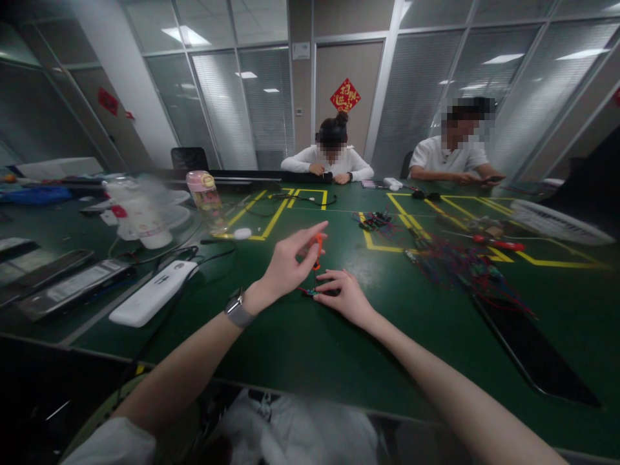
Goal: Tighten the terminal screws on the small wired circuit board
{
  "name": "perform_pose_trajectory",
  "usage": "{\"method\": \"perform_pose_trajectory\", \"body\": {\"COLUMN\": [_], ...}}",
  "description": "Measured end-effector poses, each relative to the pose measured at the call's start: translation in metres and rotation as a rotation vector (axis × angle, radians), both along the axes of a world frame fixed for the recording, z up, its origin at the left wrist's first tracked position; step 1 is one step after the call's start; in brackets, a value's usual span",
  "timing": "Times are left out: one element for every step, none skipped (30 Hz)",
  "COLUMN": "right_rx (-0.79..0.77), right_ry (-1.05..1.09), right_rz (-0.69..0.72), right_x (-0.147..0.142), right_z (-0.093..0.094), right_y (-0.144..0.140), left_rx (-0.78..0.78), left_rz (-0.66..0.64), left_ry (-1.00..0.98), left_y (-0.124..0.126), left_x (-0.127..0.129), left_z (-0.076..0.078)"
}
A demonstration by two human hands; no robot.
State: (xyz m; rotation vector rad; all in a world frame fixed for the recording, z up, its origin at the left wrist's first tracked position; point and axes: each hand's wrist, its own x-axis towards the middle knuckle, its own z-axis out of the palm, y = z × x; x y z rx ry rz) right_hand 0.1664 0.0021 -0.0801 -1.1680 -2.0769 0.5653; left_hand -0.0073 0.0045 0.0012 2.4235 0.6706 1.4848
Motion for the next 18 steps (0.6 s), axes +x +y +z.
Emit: {"method": "perform_pose_trajectory", "body": {"right_rx": [0.000,-0.002,-0.005,-0.009,-0.014,-0.018,-0.021,-0.021,-0.019,-0.016,-0.014,-0.012,-0.011,-0.010,-0.008,-0.006,-0.002,0.002], "right_ry": [-0.003,-0.005,-0.007,-0.008,-0.007,-0.006,-0.006,-0.007,-0.008,-0.008,-0.009,-0.009,-0.008,-0.008,-0.008,-0.008,-0.007,-0.007], "right_rz": [-0.002,-0.005,-0.006,-0.007,-0.007,-0.005,-0.002,0.001,0.001,0.000,-0.002,-0.004,-0.005,-0.004,-0.002,0.000,0.001,0.000], "right_x": [0.0000,-0.0001,-0.0002,-0.0003,-0.0005,-0.0006,-0.0007,-0.0007,-0.0007,-0.0006,-0.0004,-0.0002,-0.0001,0.0000,0.0001,0.0002,0.0002,0.0003], "right_z": [0.0002,0.0006,0.0012,0.0017,0.0023,0.0027,0.0029,0.0030,0.0028,0.0025,0.0022,0.0019,0.0016,0.0014,0.0012,0.0010,0.0008,0.0005], "right_y": [-0.0001,-0.0003,-0.0006,-0.0010,-0.0014,-0.0018,-0.0019,-0.0020,-0.0019,-0.0016,-0.0014,-0.0012,-0.0009,-0.0008,-0.0006,-0.0004,-0.0003,-0.0001], "left_rx": [0.013,0.026,0.037,0.042,0.042,0.037,0.033,0.030,0.022,0.011,-0.001,-0.014,-0.027,-0.035,-0.039,-0.042,-0.052,-0.070], "left_rz": [0.031,0.069,0.106,0.133,0.149,0.150,0.135,0.106,0.069,0.031,0.002,-0.012,-0.006,0.014,0.037,0.057,0.066,0.061], "left_ry": [-0.008,-0.016,-0.021,-0.019,-0.007,0.010,0.025,0.030,0.020,-0.002,-0.030,-0.057,-0.080,-0.099,-0.115,-0.126,-0.130,-0.127], "left_y": [0.0005,0.0007,0.0005,-0.0001,-0.0009,-0.0017,-0.0024,-0.0027,-0.0025,-0.0018,-0.0006,0.0010,0.0026,0.0041,0.0053,0.0060,0.0063,0.0062], "left_x": [0.0002,0.0004,0.0003,0.0002,0.0000,-0.0002,-0.0003,-0.0002,0.0001,0.0006,0.0011,0.0017,0.0021,0.0024,0.0025,0.0023,0.0020,0.0016], "left_z": [-0.0004,-0.0007,-0.0009,-0.0009,-0.0007,-0.0005,-0.0002,0.0000,0.0001,-0.0001,-0.0005,-0.0011,-0.0018,-0.0023,-0.0027,-0.0028,-0.0026,-0.0021]}}
